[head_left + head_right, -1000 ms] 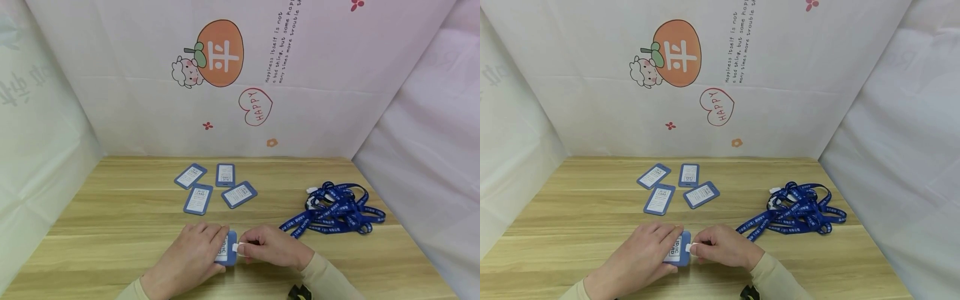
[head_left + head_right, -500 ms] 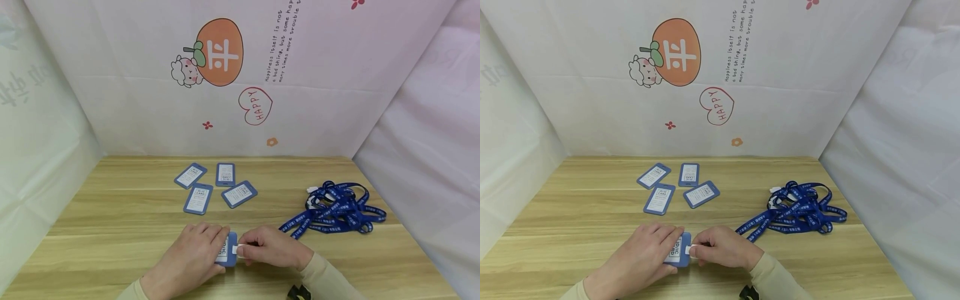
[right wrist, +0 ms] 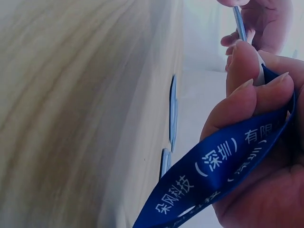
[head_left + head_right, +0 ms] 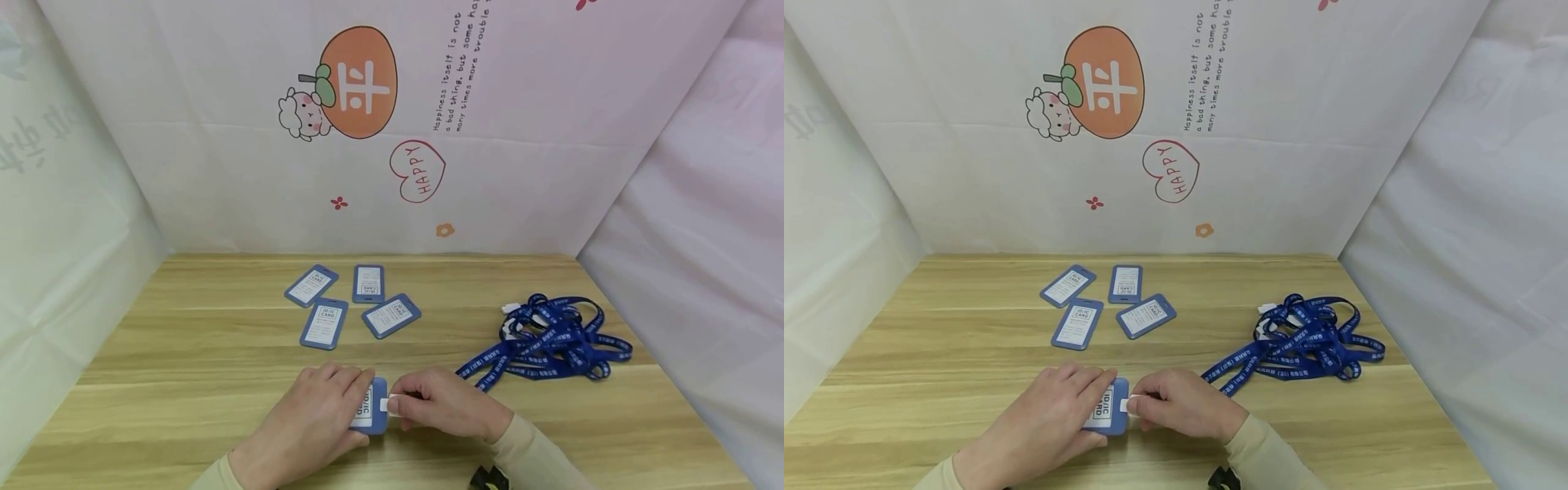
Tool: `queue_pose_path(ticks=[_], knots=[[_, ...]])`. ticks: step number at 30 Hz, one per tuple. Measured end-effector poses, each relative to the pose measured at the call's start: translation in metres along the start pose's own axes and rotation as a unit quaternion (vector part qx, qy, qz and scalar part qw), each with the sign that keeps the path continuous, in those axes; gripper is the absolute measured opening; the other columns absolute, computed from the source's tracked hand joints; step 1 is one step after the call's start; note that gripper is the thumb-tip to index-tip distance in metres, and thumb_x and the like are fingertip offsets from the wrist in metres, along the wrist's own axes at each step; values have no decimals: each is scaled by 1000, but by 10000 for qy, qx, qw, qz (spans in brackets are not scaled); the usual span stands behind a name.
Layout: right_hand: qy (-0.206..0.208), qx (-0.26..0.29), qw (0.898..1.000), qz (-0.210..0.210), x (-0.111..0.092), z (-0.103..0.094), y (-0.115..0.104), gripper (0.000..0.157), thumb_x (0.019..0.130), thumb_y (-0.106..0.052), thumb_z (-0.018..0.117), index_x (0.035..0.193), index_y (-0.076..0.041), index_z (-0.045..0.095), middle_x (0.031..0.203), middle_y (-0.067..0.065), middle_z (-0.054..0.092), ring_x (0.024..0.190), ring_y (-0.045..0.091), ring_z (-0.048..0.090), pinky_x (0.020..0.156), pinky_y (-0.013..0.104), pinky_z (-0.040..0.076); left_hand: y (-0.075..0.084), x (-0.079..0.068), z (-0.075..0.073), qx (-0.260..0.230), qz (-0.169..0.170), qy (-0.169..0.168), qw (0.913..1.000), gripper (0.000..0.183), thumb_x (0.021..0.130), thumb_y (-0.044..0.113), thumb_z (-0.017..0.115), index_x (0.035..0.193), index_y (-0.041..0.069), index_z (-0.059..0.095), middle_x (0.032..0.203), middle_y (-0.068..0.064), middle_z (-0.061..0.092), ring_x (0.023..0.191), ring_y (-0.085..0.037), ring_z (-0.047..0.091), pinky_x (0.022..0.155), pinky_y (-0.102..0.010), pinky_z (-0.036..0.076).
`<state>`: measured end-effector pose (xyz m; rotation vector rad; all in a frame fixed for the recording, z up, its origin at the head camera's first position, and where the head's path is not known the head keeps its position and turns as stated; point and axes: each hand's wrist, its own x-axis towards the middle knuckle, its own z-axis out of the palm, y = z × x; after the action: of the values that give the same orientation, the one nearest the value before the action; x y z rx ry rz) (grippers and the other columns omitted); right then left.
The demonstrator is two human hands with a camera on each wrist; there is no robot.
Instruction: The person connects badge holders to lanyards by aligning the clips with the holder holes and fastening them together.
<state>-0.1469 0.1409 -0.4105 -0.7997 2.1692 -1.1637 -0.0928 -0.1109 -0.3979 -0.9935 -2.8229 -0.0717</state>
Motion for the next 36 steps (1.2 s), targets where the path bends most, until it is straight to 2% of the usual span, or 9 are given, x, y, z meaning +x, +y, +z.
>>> queue_pose_path(ticks=[4, 11, 22, 27, 33, 36], knots=[[112, 58, 9999, -5, 0, -1, -1, 22, 107, -31, 60, 101, -18, 76, 80, -5, 71, 70, 7, 64, 59, 21, 51, -1, 2, 0, -41, 3, 48, 10000, 79, 88, 60, 76, 146, 9, 58, 135, -6, 67, 117, -22, 61, 89, -43, 56], [88, -160, 9998, -94, 1, 1, 0, 23, 106, -33, 60, 96, -18, 75, 75, -8, 68, 61, 3, 54, 54, 18, 43, -2, 2, 1, -236, -78, -293, 9993, 80, 90, 61, 74, 149, 10, 55, 139, -6, 65, 120, -22, 60, 97, -45, 56], [57, -111, 9999, -99, 1, 5, 3, 21, 108, -37, 58, 102, -23, 74, 78, -5, 71, 63, 3, 56, 54, 18, 44, -1, -5, 8, -458, -319, -200, 9982, 80, 89, 60, 76, 145, 7, 57, 138, -5, 65, 119, -22, 61, 96, -47, 56], [195, -347, 9989, -264, 2, -2, 1, 22, 107, -39, 58, 103, -24, 74, 79, -5, 72, 64, 2, 55, 55, 18, 43, -2, -4, 5, -446, -313, -18, 9985, 78, 90, 59, 75, 145, 6, 58, 137, -6, 66, 116, -23, 62, 99, -48, 56], [353, -425, 9980, -296, -1, -14, -2, 18, 105, -38, 63, 104, -24, 75, 83, -5, 72, 69, 5, 62, 57, 20, 50, -6, -4, 1, -269, -154, 413, 9987, 78, 88, 59, 77, 141, 5, 60, 131, -7, 68, 110, -20, 62, 96, -43, 57], [420, -446, 9977, -303, -3, -21, -4, 16, 103, -37, 66, 106, -24, 75, 87, -3, 72, 71, 7, 64, 59, 22, 53, -8, -4, -1, -217, -132, 519, 9983, 78, 88, 58, 78, 141, 5, 60, 131, -7, 68, 109, -19, 62, 95, -42, 57]])
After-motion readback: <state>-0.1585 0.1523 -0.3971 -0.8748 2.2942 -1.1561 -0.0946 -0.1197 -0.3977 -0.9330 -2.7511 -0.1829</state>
